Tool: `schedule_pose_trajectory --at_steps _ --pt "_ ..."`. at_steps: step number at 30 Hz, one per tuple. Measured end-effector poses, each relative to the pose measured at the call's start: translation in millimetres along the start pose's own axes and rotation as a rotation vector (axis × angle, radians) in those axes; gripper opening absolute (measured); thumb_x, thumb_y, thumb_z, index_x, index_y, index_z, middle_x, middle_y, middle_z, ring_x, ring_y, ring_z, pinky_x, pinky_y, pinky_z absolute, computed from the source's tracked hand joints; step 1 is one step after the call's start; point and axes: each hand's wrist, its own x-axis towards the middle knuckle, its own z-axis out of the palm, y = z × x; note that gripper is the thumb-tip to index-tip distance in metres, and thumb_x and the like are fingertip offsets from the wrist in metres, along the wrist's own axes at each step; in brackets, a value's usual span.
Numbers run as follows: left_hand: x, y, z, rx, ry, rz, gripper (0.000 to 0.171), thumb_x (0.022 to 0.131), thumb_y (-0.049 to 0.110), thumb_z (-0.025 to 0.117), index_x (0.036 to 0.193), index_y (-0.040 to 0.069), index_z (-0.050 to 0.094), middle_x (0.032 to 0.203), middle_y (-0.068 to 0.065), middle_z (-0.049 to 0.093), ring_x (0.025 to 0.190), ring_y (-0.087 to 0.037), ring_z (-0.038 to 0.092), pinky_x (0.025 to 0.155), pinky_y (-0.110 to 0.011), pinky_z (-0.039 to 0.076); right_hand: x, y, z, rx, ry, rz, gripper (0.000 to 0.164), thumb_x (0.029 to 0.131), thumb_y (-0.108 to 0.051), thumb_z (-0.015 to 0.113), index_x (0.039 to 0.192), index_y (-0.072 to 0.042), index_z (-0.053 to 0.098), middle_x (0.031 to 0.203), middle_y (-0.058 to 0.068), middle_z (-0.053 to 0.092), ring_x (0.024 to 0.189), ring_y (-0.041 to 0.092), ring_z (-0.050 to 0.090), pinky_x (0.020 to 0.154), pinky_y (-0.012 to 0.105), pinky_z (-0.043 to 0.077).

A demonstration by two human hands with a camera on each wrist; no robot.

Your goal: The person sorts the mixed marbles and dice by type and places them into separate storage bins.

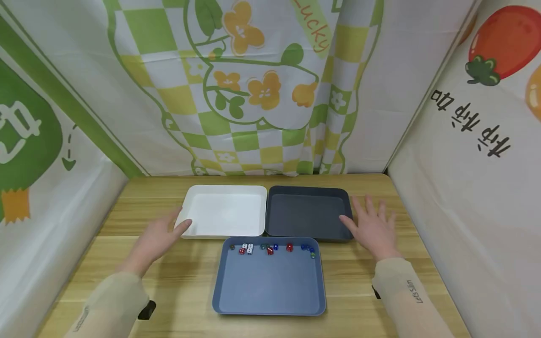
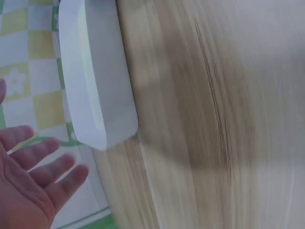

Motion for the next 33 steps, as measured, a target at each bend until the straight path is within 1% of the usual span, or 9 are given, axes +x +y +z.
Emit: schedule_pose_trajectory --at_steps 3,5,7,12,15,18,26,29,33 --pt "-4.7 5.8 6.2 -0.069 -0.016 -0.008 0.077 0.103 0.061 0.045 0.154 0.003 0.042 0.15 -0.023 0.051 0.134 -0.046 0.051 0.109 -0.062 0.042 0 -5 -3 0.017 0.014 -0.032 0.087 0.1 -0.073 0.033 0.166 -0.022 0.008 0.166 0.03 0.011 0.146 0.064 0.003 0.111 0.081 0.004" --pt "-7.4 10.1 11.2 -0.116 -0.025 -0.018 0.065 0.104 0.052 0.05 0.148 0.003 0.052 0.142 -0.021 0.059 0.127 -0.043 0.059 0.105 -0.059 0.047 0 -8 -4 0.033 0.031 -0.058 0.086 0.101 -0.071 0.037 0.166 -0.022 0.008 0.164 0.031 0.018 0.146 0.063 0.01 0.111 0.08 0.008" --pt "-9.9 14.5 17.1 -0.187 -0.042 -0.039 0.054 0.105 0.042 0.055 0.143 0.003 0.058 0.133 -0.02 0.066 0.114 -0.039 0.067 0.096 -0.052 0.055 1 -11 -4 0.045 0.049 -0.089 0.086 0.102 -0.066 0.043 0.166 -0.019 0.011 0.16 0.031 0.024 0.144 0.061 0.018 0.111 0.079 0.013" --pt "-14.1 21.9 34.2 -0.446 -0.132 -0.124 0.04 0.102 0.024 0.064 0.133 -0.001 0.065 0.119 -0.02 0.072 0.092 -0.028 0.074 0.076 -0.04 0.063 3 -21 -6 0.039 0.065 -0.138 0.084 0.102 -0.061 0.049 0.165 -0.016 0.014 0.155 0.031 0.034 0.139 0.057 0.029 0.11 0.074 0.026" --pt "-15.0 22.8 44.2 -0.572 -0.183 -0.163 0.036 0.099 0.019 0.068 0.128 -0.004 0.067 0.111 -0.018 0.074 0.089 -0.029 0.075 0.075 -0.042 0.064 5 -26 -6 0.026 0.062 -0.157 0.084 0.102 -0.062 0.048 0.165 -0.018 0.015 0.153 0.032 0.037 0.137 0.056 0.033 0.109 0.072 0.031" --pt "-15.4 23.0 52.7 -0.65 -0.226 -0.181 0.035 0.098 0.018 0.07 0.124 -0.006 0.068 0.103 -0.017 0.075 0.085 -0.031 0.075 0.073 -0.044 0.064 5 -29 -4 0.028 0.056 -0.178 0.083 0.102 -0.062 0.049 0.165 -0.019 0.016 0.15 0.032 0.041 0.133 0.054 0.038 0.108 0.07 0.035" --pt "-18.0 22.6 71.8 -0.774 -0.329 -0.174 0.035 0.098 0.02 0.07 0.12 -0.008 0.069 0.092 -0.017 0.075 0.074 -0.025 0.074 0.067 -0.041 0.064 5 -39 7 0.037 0.058 -0.261 0.077 0.102 -0.052 0.058 0.163 -0.017 0.027 0.134 0.024 0.053 0.116 0.043 0.049 0.097 0.061 0.045" --pt "-17.2 22.6 78.9 -0.796 -0.342 -0.194 0.042 0.097 0.023 0.072 0.125 -0.008 0.067 0.089 -0.015 0.074 0.068 -0.022 0.072 0.065 -0.041 0.064 5 -44 12 0.041 0.071 -0.291 0.074 0.101 -0.05 0.06 0.161 -0.017 0.033 0.126 0.02 0.055 0.103 0.035 0.052 0.086 0.053 0.049" --pt "-15.9 24.2 87.3 -0.801 -0.348 -0.227 0.05 0.095 0.026 0.074 0.131 -0.008 0.063 0.083 -0.014 0.071 0.062 -0.019 0.07 0.063 -0.041 0.064 4 -49 19 0.052 0.072 -0.321 0.071 0.1 -0.049 0.062 0.159 -0.017 0.038 0.117 0.014 0.056 0.091 0.025 0.049 0.076 0.044 0.048"
